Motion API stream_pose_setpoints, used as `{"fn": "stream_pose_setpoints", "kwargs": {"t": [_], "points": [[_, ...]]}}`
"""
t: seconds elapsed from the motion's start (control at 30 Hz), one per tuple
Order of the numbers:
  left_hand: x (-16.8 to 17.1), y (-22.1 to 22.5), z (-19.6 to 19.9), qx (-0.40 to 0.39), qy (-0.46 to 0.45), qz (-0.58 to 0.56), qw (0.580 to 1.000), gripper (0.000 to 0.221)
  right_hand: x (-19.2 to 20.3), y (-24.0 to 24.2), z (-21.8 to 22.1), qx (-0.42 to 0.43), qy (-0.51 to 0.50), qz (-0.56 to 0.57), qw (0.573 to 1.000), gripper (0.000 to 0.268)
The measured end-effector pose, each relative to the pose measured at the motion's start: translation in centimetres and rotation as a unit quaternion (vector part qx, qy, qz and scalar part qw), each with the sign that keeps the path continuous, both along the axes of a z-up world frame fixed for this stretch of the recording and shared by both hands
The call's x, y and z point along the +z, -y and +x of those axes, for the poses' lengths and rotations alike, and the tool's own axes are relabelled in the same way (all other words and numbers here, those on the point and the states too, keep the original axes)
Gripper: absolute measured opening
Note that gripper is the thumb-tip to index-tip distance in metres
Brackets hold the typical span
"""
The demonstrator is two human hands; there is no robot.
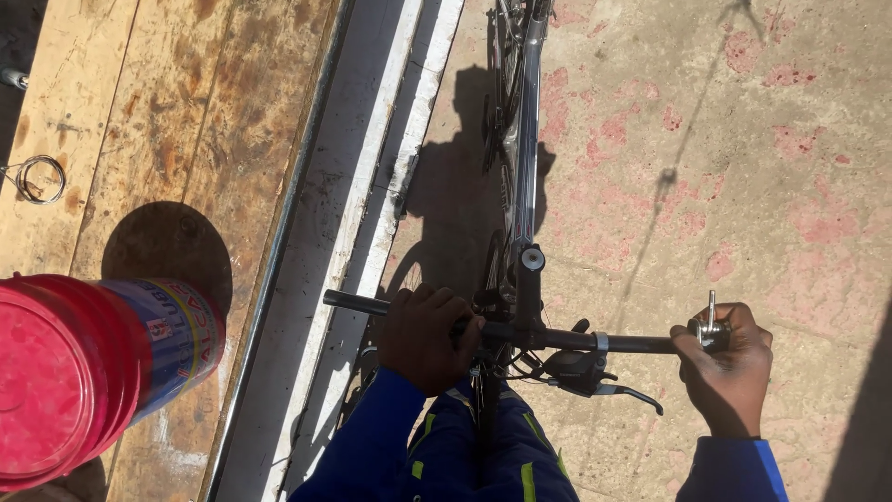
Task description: Using a bicycle multi-tool to tighten bolts on the handlebar and stem of a bicycle.
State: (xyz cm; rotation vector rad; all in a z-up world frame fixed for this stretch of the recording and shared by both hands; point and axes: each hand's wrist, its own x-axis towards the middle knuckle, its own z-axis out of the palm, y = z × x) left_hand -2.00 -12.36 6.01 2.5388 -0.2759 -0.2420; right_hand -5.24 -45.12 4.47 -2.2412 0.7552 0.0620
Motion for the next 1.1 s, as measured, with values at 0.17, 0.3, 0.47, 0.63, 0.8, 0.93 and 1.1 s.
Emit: {"fn": "stream_pose_setpoints", "kwargs": {"t": [0.17, 0.3, 0.47, 0.63, 0.8, 0.93, 1.1], "points": [[-1.3, -0.4, -0.7, -0.045, 0.211, -0.031, 0.976, 0.016, -0.3, 0.1, 0.2, 0.004, -0.002, -0.008, 1.000, 0.012], [-0.3, 0.4, -2.4, -0.014, 0.250, -0.038, 0.967, 0.024, 0.6, -0.5, 0.8, 0.003, -0.014, 0.008, 1.000, 0.011], [1.0, 3.6, -8.0, 0.162, 0.290, -0.056, 0.942, 0.014, 1.3, -1.1, 2.0, -0.027, -0.003, 0.059, 0.998, 0.013], [-5.1, 4.0, -11.3, 0.490, -0.213, -0.347, 0.771, 0.036, 2.2, -2.1, 2.3, -0.042, -0.025, 0.058, 0.997, 0.013], [-6.1, 2.9, -7.6, 0.418, -0.247, -0.659, 0.575, 0.039, 1.2, -1.9, 1.2, -0.071, -0.014, 0.060, 0.996, 0.018], [-6.8, 2.6, -6.5, 0.336, -0.236, -0.743, 0.529, 0.059, 0.2, -0.9, 0.2, -0.032, -0.008, 0.006, 0.999, 0.020], [-12.0, 1.7, -6.5, 0.159, -0.234, -0.806, 0.520, 0.055, -1.5, 0.5, -0.9, -0.046, -0.045, -0.034, 0.997, 0.020]]}}
